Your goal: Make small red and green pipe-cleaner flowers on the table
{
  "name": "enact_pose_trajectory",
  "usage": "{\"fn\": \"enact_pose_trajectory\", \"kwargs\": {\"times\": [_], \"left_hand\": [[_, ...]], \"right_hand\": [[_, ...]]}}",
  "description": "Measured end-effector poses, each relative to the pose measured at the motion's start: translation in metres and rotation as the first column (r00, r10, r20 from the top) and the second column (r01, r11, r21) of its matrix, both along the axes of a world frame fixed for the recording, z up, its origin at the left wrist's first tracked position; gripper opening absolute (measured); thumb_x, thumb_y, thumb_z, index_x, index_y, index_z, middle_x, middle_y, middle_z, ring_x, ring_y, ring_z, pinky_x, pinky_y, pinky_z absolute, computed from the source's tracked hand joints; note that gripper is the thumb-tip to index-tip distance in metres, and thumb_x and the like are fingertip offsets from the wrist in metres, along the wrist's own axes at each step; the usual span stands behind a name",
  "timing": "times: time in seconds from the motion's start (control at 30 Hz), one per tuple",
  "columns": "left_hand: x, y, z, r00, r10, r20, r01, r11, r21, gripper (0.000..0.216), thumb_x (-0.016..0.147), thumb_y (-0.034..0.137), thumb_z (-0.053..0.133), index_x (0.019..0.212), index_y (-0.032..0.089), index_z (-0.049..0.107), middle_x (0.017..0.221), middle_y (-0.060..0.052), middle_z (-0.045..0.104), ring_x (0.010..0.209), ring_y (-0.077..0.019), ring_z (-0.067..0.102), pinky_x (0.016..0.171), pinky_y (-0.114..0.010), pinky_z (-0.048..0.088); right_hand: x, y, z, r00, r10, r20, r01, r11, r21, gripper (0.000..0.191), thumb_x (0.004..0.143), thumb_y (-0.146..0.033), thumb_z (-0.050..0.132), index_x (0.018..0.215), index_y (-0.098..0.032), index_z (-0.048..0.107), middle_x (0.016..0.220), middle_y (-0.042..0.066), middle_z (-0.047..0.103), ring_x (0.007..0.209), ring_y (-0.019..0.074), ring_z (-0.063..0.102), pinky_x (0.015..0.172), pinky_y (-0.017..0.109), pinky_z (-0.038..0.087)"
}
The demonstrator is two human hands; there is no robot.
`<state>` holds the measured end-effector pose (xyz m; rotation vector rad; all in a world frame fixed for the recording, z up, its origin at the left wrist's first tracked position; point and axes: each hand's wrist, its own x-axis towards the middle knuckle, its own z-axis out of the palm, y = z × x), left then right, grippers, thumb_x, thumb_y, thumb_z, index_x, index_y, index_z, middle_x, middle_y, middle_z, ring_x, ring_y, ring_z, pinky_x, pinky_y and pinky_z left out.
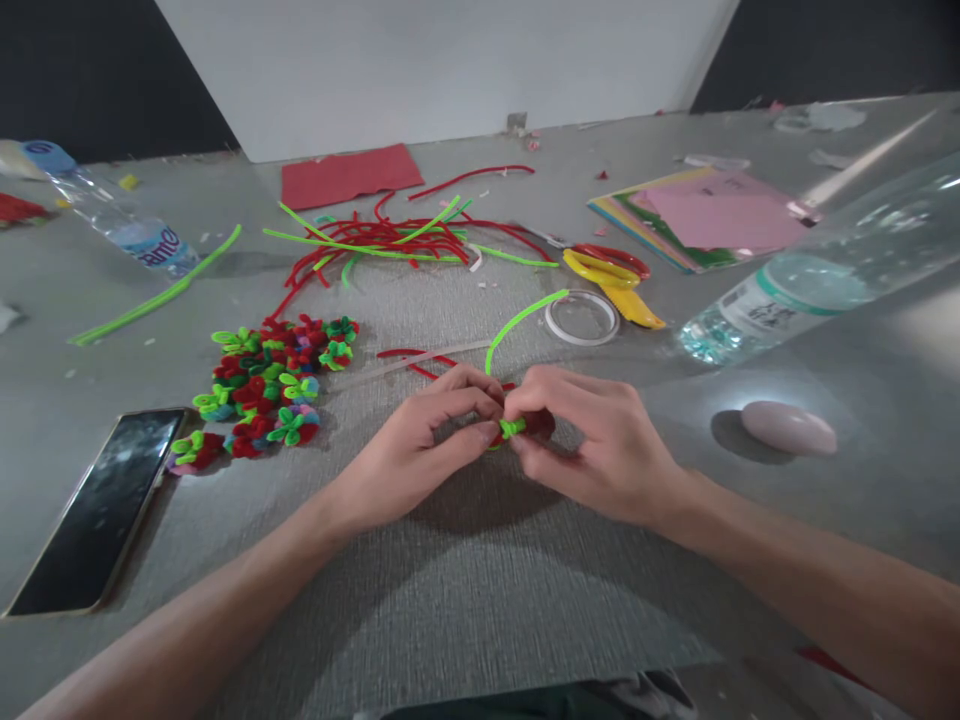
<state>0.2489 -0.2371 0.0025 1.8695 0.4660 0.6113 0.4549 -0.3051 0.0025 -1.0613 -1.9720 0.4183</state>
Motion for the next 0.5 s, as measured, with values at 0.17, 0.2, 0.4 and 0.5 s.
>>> {"fn": "enact_pose_trajectory", "kwargs": {"times": [0.17,0.2,0.4,0.5], "left_hand": [[0.001,-0.002,-0.001,1.000,0.031,0.002,-0.031,0.997,0.072,0.013,0.100,0.015,0.059,0.098,0.018,0.071,0.111,-0.005,0.064,0.109,-0.0165,0.062,0.099,-0.030,0.049],[0.001,-0.003,-0.001,0.999,0.044,0.004,-0.044,0.993,0.110,0.013,0.100,0.014,0.059,0.098,0.017,0.071,0.110,-0.005,0.065,0.107,-0.0161,0.063,0.097,-0.030,0.049],[0.000,-0.011,-0.001,0.989,0.147,-0.004,-0.134,0.916,0.379,0.013,0.095,0.011,0.059,0.099,0.016,0.071,0.106,-0.007,0.070,0.102,-0.0186,0.065,0.094,-0.035,0.050],[0.000,-0.013,-0.001,0.984,0.176,0.019,-0.166,0.884,0.436,0.012,0.094,0.012,0.061,0.097,0.017,0.071,0.105,-0.007,0.072,0.100,-0.0189,0.066,0.093,-0.036,0.050]], "right_hand": [[0.000,0.001,-0.001,1.000,-0.004,-0.009,0.004,1.000,-0.015,0.017,0.083,-0.004,0.062,0.090,-0.019,0.059,0.079,-0.004,0.054,0.069,0.0081,0.049,0.065,0.022,0.041],[0.000,0.000,-0.001,1.000,-0.006,-0.012,0.006,1.000,-0.017,0.016,0.083,-0.005,0.062,0.090,-0.019,0.058,0.079,-0.004,0.054,0.069,0.0082,0.049,0.065,0.022,0.041],[0.000,-0.001,0.000,1.000,-0.001,-0.023,0.001,1.000,-0.015,0.019,0.081,-0.003,0.062,0.088,-0.019,0.056,0.080,-0.004,0.054,0.070,0.0084,0.049,0.066,0.022,0.041],[-0.001,-0.002,0.000,1.000,0.001,-0.016,-0.001,1.000,-0.007,0.019,0.080,-0.003,0.061,0.089,-0.019,0.055,0.081,-0.004,0.054,0.071,0.0089,0.049,0.066,0.023,0.041]]}}
